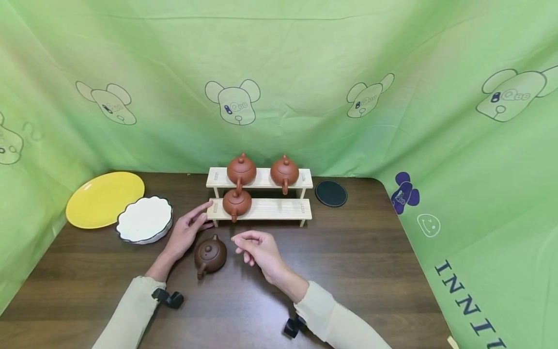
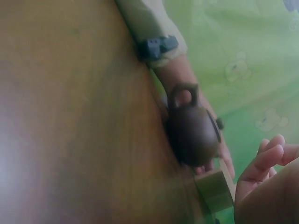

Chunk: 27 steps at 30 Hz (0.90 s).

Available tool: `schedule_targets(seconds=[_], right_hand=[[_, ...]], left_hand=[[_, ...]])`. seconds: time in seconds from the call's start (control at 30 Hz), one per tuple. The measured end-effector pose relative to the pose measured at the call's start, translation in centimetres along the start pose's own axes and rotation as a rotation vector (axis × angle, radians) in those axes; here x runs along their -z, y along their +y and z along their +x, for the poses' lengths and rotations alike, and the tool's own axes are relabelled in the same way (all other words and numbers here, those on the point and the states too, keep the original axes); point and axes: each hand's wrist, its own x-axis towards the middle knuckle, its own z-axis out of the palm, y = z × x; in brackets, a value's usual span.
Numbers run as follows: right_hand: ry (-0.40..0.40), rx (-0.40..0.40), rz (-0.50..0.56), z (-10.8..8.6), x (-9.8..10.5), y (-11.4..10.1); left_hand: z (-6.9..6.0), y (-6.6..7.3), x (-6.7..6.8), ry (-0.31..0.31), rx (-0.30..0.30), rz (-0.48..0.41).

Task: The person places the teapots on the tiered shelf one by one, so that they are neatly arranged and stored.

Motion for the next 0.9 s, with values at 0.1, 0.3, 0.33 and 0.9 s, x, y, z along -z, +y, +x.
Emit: schedule_targets(seconds=[0.1, 0.3, 0.33, 0.9], right_hand=[[-0.011, -0.004, -0.012, -0.7, -0.2, 0.4], [-0.05, -0.038, -0.014, -2.0, -0.4, 1.2], [-0.057, -0.048, -0.011, -2.2, -0.5, 1.4], [-0.195, -0.143, -0.016, -4.6, -1.7, 3.5]], left_hand=[[0.0, 0.1, -0.1, 0.001, 0.001, 0.003], [-0.1, 0.0, 0.0, 0.001, 0.003, 0.014], [-0.1, 0.0, 0.0, 0.001, 0.003, 0.013], [-0.1, 0.1, 0.0, -0.002, 0.016, 0.021]])
